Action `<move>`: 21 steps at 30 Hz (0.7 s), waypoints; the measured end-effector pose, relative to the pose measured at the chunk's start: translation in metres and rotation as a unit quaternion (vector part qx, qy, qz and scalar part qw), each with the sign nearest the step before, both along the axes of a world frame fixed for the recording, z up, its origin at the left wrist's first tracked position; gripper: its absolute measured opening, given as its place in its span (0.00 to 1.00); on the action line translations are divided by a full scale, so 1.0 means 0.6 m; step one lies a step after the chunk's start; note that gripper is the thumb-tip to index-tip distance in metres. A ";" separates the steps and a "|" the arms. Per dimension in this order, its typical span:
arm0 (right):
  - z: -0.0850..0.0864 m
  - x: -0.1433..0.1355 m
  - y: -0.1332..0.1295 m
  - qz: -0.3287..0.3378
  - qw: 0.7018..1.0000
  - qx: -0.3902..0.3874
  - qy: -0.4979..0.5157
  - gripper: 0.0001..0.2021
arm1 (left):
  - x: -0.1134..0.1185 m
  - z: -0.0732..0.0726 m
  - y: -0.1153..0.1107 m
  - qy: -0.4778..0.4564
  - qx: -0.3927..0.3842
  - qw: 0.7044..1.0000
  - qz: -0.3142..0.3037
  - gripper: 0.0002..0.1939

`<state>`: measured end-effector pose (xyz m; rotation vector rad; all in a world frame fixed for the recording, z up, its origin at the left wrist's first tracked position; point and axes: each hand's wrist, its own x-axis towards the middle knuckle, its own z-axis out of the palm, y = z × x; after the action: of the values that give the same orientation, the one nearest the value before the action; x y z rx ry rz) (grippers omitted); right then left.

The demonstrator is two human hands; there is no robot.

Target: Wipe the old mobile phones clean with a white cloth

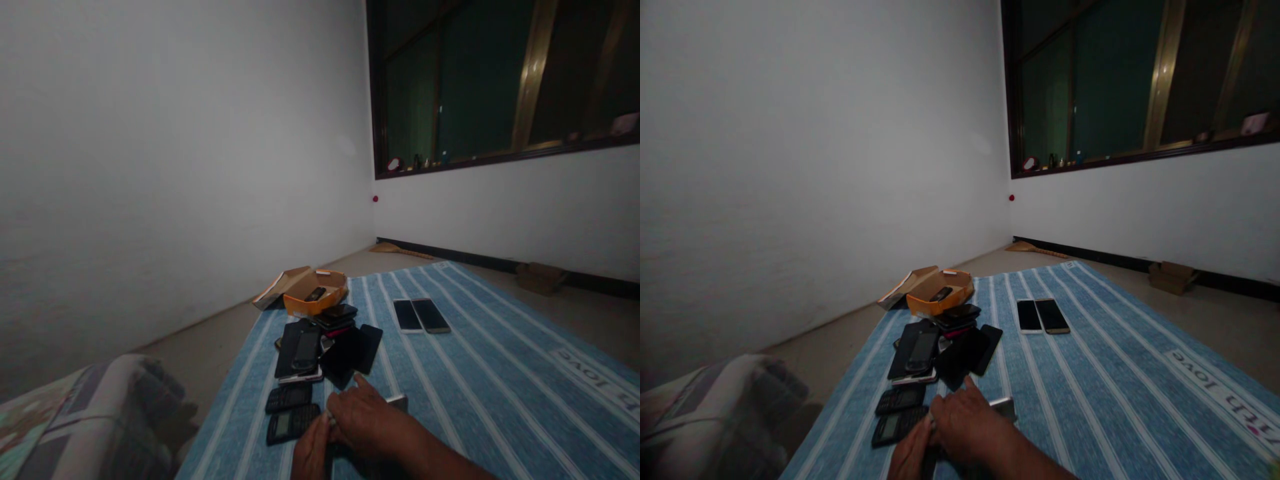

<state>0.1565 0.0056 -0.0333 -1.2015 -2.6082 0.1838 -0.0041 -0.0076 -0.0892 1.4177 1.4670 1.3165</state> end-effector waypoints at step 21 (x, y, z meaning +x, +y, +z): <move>-0.003 0.129 -0.030 -0.084 0.996 -0.018 0.002 0.03 | 0.002 -0.019 0.000 0.111 0.054 0.992 -0.031 0.25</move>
<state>0.2342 -0.0127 -0.0351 -1.4240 -2.4939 0.1993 -0.0028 -0.0079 -0.1004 1.7121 1.4989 1.2475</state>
